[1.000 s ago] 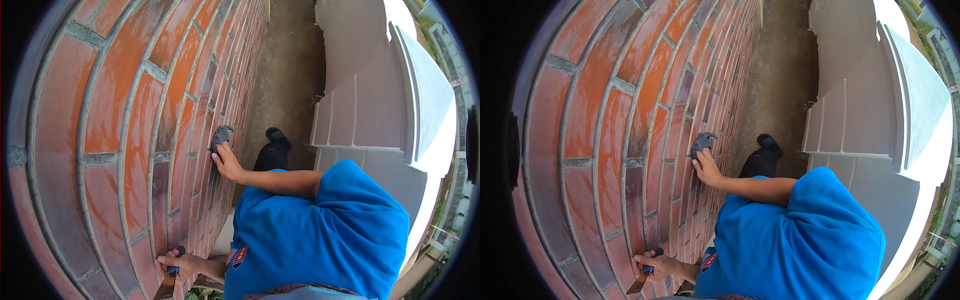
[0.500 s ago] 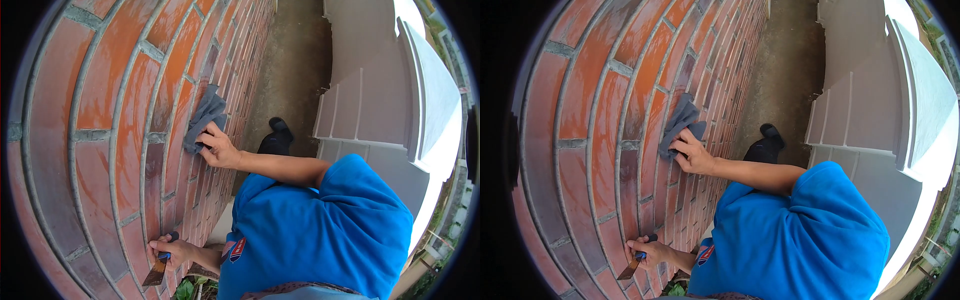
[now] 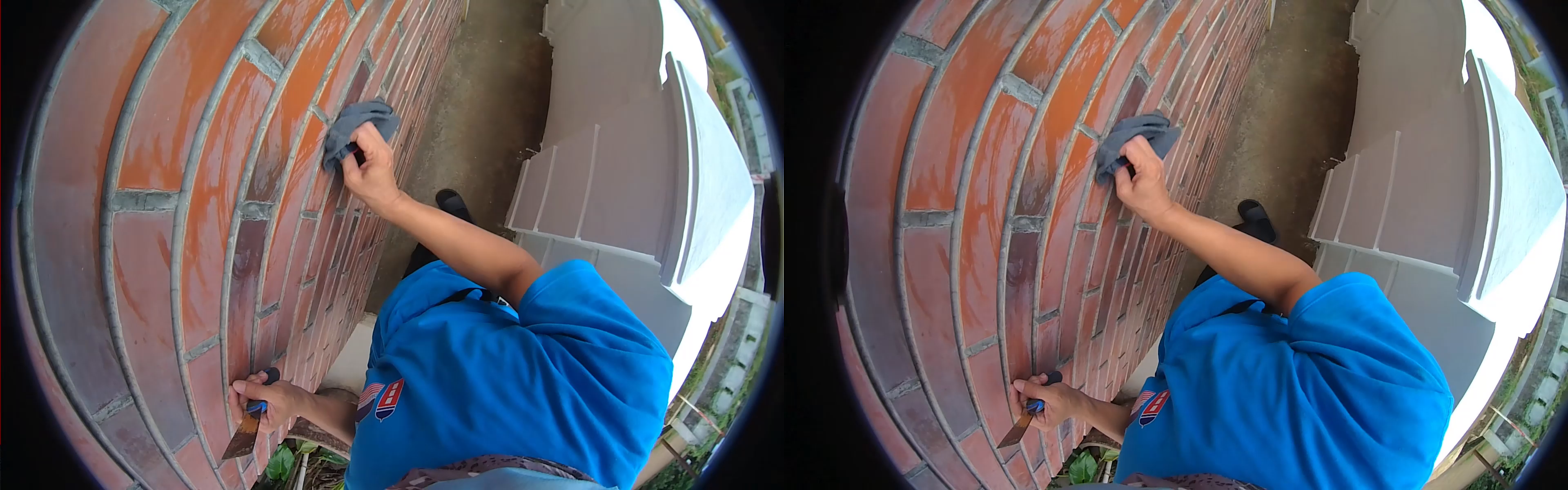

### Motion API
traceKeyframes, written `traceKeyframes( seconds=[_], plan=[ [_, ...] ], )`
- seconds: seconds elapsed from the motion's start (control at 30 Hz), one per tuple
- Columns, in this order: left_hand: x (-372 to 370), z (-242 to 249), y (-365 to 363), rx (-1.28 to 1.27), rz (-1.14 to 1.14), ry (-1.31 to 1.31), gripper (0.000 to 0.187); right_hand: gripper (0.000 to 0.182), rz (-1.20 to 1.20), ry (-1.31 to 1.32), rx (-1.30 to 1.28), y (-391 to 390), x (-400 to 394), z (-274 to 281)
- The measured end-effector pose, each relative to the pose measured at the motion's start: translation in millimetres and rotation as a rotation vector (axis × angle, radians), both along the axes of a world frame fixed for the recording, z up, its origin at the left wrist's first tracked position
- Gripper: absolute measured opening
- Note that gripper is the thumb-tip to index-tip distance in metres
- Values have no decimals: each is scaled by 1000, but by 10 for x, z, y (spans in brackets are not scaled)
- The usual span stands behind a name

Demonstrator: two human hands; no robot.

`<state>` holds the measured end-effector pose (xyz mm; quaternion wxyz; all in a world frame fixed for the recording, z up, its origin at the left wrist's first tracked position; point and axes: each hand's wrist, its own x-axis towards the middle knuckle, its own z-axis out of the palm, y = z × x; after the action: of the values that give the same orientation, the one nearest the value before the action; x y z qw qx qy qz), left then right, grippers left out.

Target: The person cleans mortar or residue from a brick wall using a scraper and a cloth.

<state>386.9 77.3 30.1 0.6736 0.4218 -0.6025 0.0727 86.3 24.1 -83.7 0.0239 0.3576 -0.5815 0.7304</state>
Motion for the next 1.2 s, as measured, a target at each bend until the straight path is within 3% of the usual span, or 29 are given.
traceKeyframes(
  seconds=[0.1, 0.2, 0.27, 0.3, 0.33, 0.43, 0.57, 0.7, 0.77, 0.83, 0.9, 0.97, 1.1, 1.13, 1.2],
  plan=[
    [-3, -6, -18, -11, 16, -26, 12, 20, 241, 102, -4, 259, 430, -89],
    [30, -18, -3, 1, -40, 19, 13, 19, 352, 126, 86, 233, 110, -126],
    [-1, -14, 0, 5, -17, 27, 13, 18, 218, 29, 53, 32, -260, -167],
    [-8, -10, 15, 10, -3, 29, 14, 15, 244, -340, 0, -101, -443, -205],
    [-2, -11, 22, 12, -3, 25, 14, 15, 194, -423, -150, -284, -685, -253],
    [12, -26, 9, 11, -4, 25, 13, 14, 69, -435, -84, -384, -941, -138],
    [0, -29, 3, 14, 40, 25, 12, 18, 6, -10, -87, -60, -63, 305],
    [-32, -7, 15, 10, 46, 8, 11, 21, 448, 497, -140, 260, 703, 319],
    [-44, 1, 19, 29, 1, 55, 11, 23, 436, 669, -102, 219, 590, 245],
    [-13, -4, 21, 36, -12, 72, 11, 21, 202, 616, -145, 83, 273, 381],
    [21, -39, 24, 35, 1, 62, 11, 20, -61, 318, -172, -170, -174, 395],
    [34, -54, 33, 36, 25, 47, 10, 20, -124, 110, -124, -311, -528, 409],
    [-22, -18, 28, 28, 21, 37, 10, 26, -116, 227, -250, -225, -170, 452],
    [-42, -16, 29, 26, 26, 40, 10, 22, -42, 157, -198, -74, 71, 524],
    [-69, -6, 25, 23, 44, 38, 10, 22, 188, 327, -232, 146, 491, 514]
  ],
)
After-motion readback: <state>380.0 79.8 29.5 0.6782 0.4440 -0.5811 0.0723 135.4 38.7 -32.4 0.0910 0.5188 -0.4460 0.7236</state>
